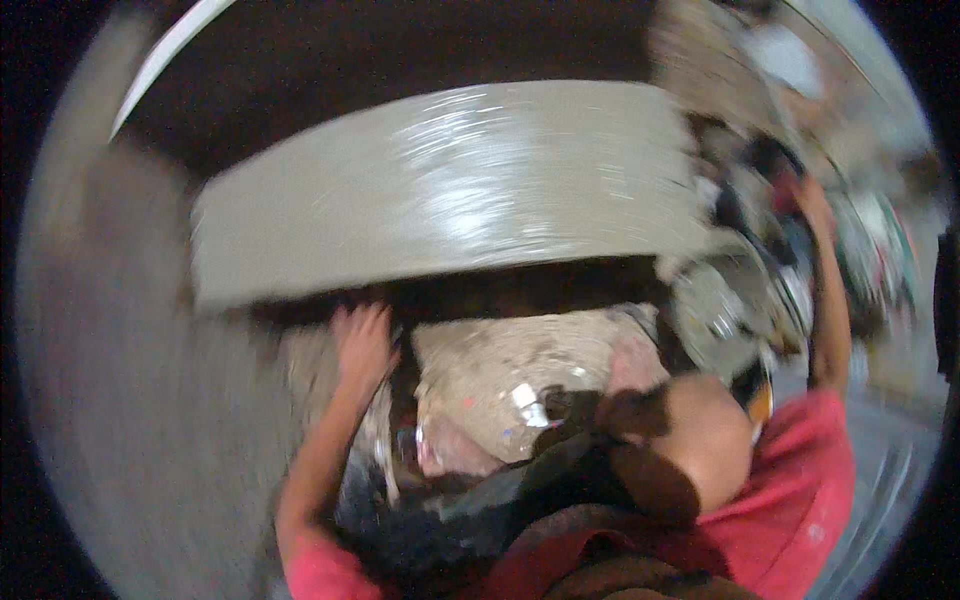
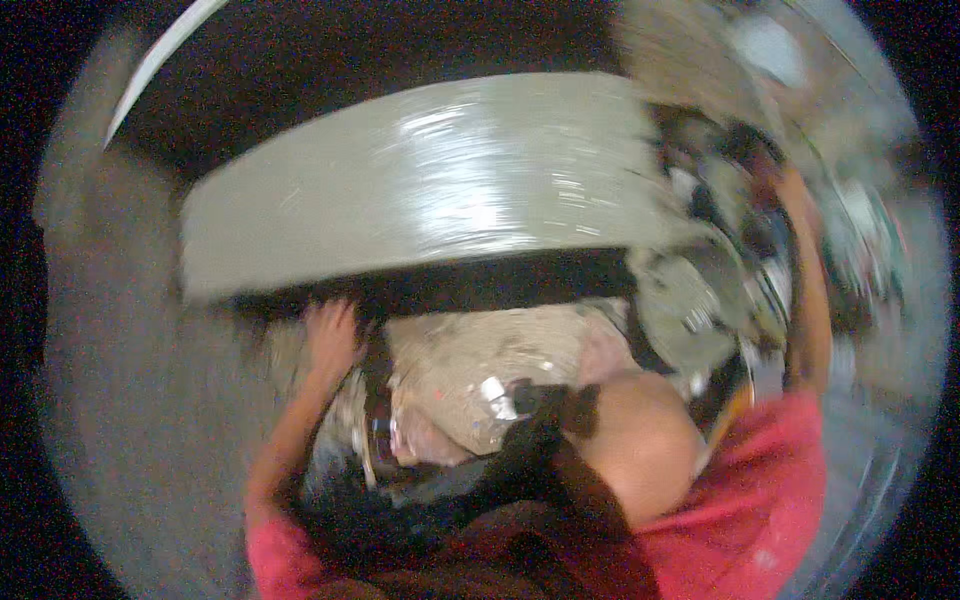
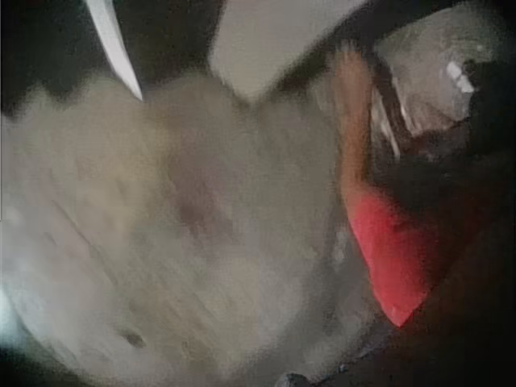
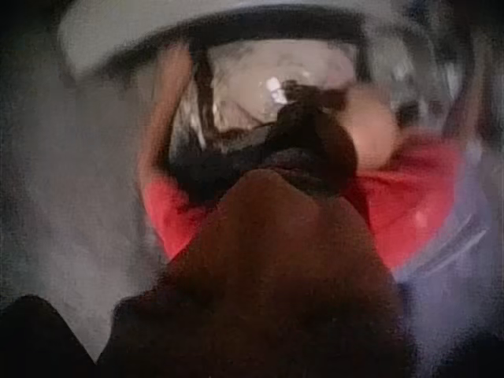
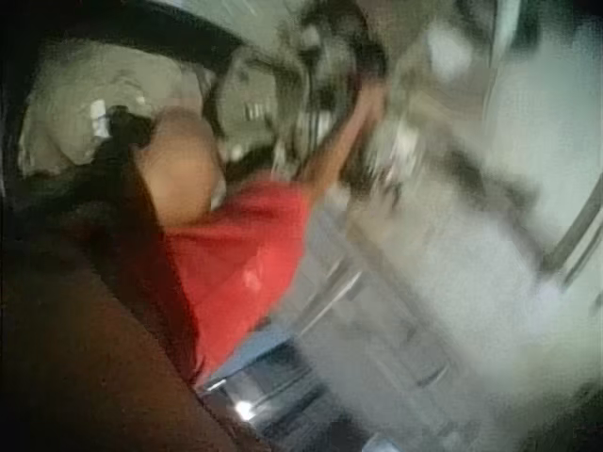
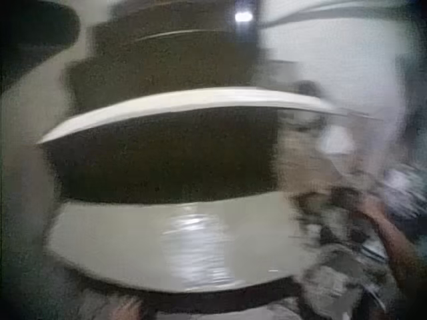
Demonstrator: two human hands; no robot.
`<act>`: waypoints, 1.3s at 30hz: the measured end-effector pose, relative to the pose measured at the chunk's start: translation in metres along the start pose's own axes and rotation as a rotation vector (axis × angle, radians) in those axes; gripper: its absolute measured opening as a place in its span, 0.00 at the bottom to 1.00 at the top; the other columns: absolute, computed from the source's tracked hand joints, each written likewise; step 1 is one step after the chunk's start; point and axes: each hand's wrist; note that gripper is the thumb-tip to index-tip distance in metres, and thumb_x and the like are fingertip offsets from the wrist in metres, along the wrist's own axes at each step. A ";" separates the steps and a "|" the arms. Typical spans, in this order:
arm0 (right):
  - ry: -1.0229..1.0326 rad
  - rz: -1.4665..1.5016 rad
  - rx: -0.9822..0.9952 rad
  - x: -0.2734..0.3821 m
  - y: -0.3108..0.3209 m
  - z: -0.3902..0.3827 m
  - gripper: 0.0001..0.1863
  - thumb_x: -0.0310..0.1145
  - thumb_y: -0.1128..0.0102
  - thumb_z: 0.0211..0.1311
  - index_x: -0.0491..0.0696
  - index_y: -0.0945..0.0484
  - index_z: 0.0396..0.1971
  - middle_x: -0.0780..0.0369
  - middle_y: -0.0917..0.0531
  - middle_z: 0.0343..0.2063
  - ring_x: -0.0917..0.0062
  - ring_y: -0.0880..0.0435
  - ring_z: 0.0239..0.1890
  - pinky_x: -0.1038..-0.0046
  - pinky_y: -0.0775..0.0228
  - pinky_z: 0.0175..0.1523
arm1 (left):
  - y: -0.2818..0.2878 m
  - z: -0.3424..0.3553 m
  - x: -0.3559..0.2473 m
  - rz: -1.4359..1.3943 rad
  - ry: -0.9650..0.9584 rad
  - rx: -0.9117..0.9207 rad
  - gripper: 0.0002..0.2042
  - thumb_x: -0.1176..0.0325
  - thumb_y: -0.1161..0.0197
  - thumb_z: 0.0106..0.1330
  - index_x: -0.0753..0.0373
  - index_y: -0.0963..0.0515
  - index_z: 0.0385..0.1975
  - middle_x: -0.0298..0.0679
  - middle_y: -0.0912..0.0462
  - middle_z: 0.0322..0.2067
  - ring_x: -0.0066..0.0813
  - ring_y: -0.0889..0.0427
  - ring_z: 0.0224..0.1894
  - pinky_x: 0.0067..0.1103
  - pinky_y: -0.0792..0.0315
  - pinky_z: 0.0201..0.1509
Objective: The person applies cement to a curved staircase using a trowel and a float. They scoop cement from a bowl, spread it on the stair surface, and smooth it with a float.
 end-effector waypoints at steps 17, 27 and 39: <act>0.022 0.697 -0.473 0.007 0.024 -0.072 0.17 0.45 0.30 0.64 0.44 0.14 0.35 0.63 0.11 0.33 0.76 0.12 0.36 0.68 0.22 0.39 | -0.011 -0.005 0.030 0.107 0.007 0.171 0.41 0.54 0.28 0.60 0.68 0.33 0.71 0.56 0.31 0.70 0.58 0.37 0.75 0.56 0.62 0.83; 0.527 -0.566 0.507 -0.076 -0.149 0.028 0.11 0.33 0.43 0.60 0.41 0.20 0.25 0.54 0.18 0.21 0.62 0.23 0.23 0.54 0.30 0.31 | 0.037 -0.009 0.012 0.162 -0.053 0.134 0.35 0.60 0.32 0.64 0.63 0.32 0.72 0.47 0.32 0.71 0.49 0.39 0.76 0.50 0.58 0.83; 0.047 0.629 -0.195 -0.122 -0.023 0.044 0.26 0.49 0.39 0.76 0.46 0.21 0.62 0.60 0.16 0.57 0.72 0.17 0.53 0.69 0.24 0.53 | 0.098 -0.031 -0.017 -0.324 0.488 -0.463 0.32 0.68 0.35 0.69 0.59 0.35 0.73 0.50 0.41 0.78 0.51 0.36 0.77 0.51 0.47 0.80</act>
Point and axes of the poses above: each hand's wrist, its own z-axis towards the middle knuckle, its own y-axis out of the back of the hand, x = y × z
